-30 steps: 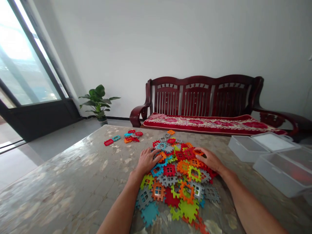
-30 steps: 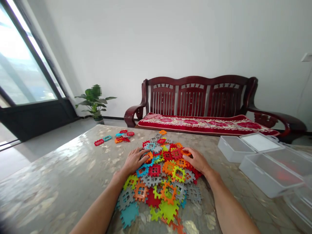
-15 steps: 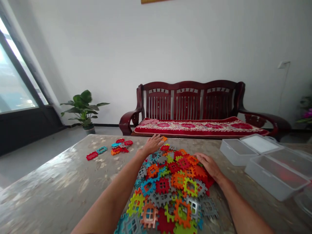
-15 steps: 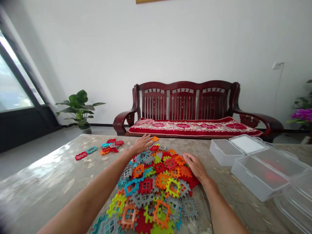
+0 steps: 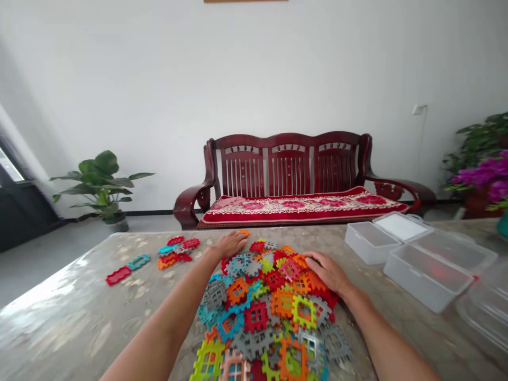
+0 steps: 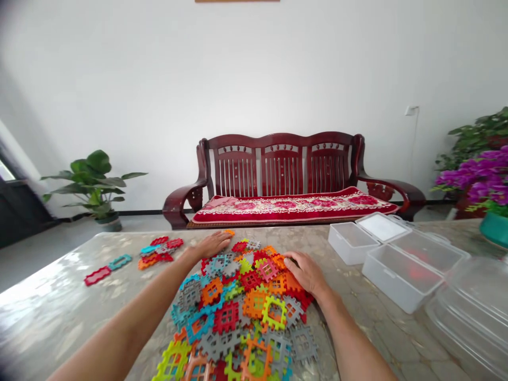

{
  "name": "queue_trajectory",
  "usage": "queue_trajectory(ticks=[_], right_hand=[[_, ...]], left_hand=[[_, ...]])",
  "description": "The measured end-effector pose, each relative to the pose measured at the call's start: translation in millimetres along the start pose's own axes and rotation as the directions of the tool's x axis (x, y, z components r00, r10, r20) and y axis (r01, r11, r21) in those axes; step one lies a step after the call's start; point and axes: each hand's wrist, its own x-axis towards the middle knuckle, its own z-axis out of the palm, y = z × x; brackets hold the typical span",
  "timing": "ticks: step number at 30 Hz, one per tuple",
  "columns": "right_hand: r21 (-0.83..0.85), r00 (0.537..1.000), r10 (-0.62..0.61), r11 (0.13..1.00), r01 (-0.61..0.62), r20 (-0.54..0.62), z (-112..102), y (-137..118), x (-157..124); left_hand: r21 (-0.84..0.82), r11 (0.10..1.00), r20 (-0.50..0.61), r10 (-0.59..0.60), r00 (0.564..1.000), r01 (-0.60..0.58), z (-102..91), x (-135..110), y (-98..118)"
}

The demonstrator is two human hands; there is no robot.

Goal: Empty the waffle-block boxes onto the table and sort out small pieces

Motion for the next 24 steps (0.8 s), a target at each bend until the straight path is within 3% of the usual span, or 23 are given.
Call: queue_trajectory(ticks=[6, 13, 16, 20, 24], right_hand=[[-0.015, 1.0, -0.004, 1.0, 0.003, -0.027, 4, 4, 1], [-0.075, 0.998, 0.005, 0.997, -0.009, -0.057, 8, 5, 4], [-0.129, 0.998, -0.006, 0.992, -0.002, -0.061, 6, 5, 4], [-0.176, 0.998, -0.023, 0.984, 0.012, -0.06, 4, 2, 4], [-0.221, 1.0, 0.019, 0.975, -0.016, 0.011, 5, -3, 5]], left_hand=[[-0.042, 0.996, -0.045, -0.076, 0.996, 0.074, -4.7, -64, -10], [-0.096, 0.985, -0.065, -0.148, 0.987, 0.142, -16.0, -134, 12], [-0.129, 0.979, 0.02, -0.158, 0.987, 0.159, -31.9, -179, 39], [-0.141, 0.99, 0.113, 0.03, 0.993, -0.014, -48.8, -238, 95], [-0.186, 0.973, 0.246, 0.18, 0.952, -0.135, -41.6, -261, 141]])
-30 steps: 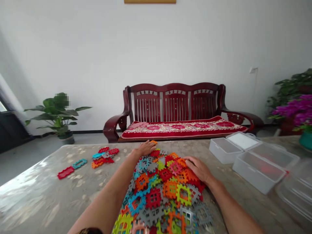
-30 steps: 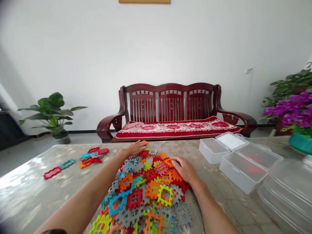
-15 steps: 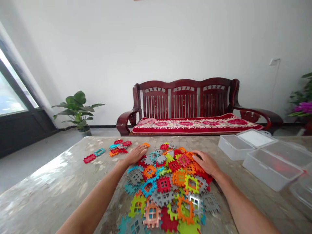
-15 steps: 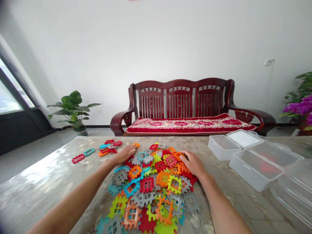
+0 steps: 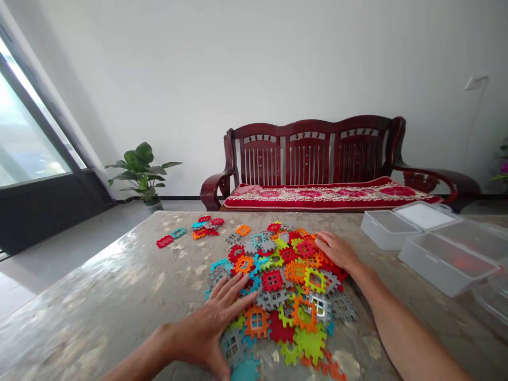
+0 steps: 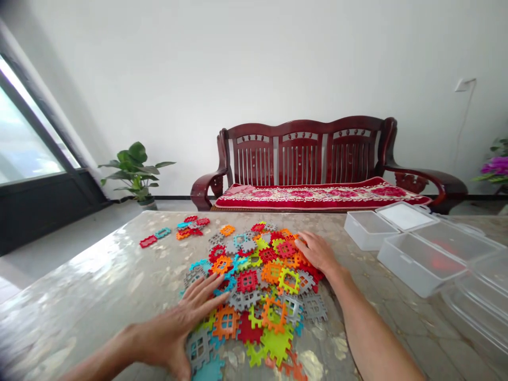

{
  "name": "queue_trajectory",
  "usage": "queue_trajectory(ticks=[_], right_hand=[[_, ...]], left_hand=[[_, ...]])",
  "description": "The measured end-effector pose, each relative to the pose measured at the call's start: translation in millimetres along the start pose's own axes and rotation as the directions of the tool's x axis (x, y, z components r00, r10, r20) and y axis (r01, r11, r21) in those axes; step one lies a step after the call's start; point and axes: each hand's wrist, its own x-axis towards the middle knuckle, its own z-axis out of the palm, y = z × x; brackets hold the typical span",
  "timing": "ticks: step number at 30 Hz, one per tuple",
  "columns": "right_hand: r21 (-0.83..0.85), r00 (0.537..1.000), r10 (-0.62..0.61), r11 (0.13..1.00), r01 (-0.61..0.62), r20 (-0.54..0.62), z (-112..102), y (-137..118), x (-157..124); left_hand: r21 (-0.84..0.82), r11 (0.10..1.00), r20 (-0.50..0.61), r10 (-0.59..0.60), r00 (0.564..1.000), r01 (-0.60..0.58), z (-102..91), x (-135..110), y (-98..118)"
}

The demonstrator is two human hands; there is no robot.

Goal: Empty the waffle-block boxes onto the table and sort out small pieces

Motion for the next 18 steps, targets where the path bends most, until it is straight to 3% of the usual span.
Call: queue_trajectory(ticks=[7, 13, 18], right_hand=[[-0.074, 0.999, -0.001, 0.997, 0.004, 0.042, 5, 1, 1], [-0.131, 1.0, 0.011, 0.991, -0.009, 0.015, 1, 17, 6], [-0.164, 0.999, 0.033, 0.986, -0.03, 0.012, 1, 28, 20]], left_hand=[[0.053, 0.998, -0.08, -0.037, 0.996, 0.041, 31.7, 40, 9], [0.078, 0.984, -0.159, -0.149, 0.976, 0.163, 38.1, 83, 19], [0.039, 0.957, -0.268, -0.266, 0.926, 0.287, 46.5, 123, 29]])
